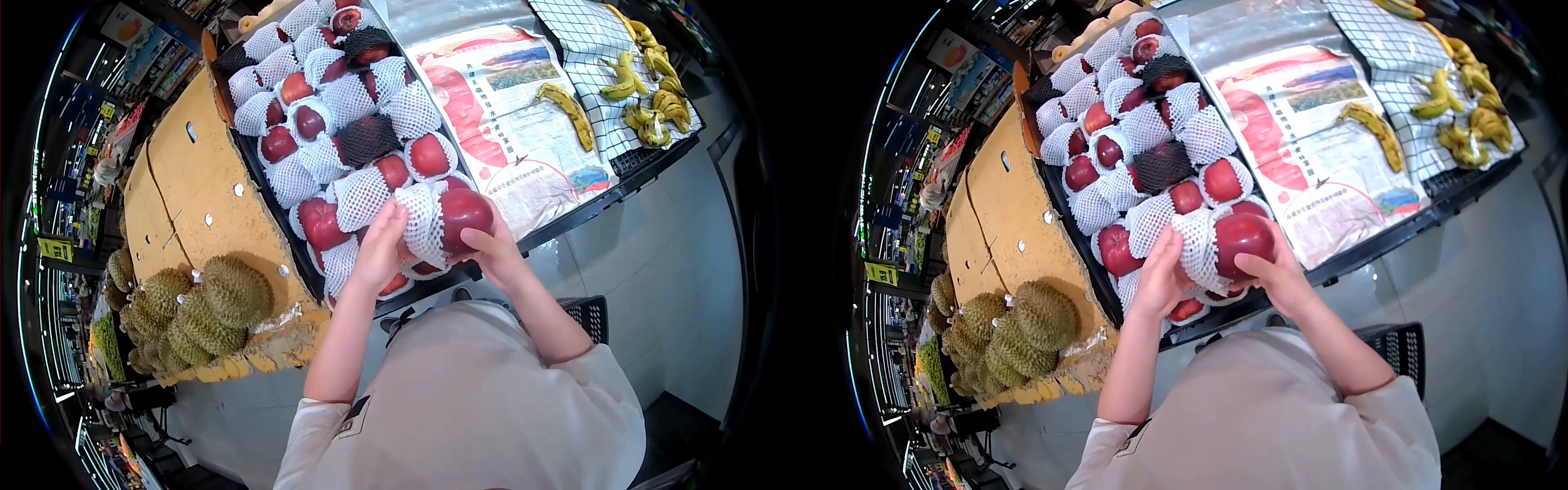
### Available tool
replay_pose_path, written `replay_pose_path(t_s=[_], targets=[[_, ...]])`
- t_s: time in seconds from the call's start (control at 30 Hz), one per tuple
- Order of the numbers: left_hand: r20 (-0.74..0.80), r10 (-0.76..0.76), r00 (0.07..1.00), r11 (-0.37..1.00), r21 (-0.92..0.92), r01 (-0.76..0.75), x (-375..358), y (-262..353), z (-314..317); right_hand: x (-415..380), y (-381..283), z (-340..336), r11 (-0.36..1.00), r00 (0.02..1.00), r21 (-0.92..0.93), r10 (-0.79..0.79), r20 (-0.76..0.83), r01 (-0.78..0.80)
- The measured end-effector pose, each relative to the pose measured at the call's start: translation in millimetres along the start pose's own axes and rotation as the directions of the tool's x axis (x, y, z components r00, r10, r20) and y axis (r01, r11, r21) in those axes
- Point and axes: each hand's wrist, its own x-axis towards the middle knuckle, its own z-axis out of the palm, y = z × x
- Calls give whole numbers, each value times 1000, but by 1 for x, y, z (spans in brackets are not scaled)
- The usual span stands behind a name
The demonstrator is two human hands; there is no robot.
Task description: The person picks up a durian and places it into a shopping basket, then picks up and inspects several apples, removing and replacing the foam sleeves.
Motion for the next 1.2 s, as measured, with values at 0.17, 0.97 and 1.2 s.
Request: replay_pose_path(t_s=[0.17,0.97,1.2], targets=[[58,123,991,988,82,-128,-4,-8,-3,8,14,-13,869,925,-323,-322,204,374],[45,-57,997,983,-170,63,-46,-70,-15,-9,11,19,80,566,-672,-618,545,736],[62,-27,998,999,37,25,-68,-53,-20,-40,13,1,504,738,-540,-492,463,674]])
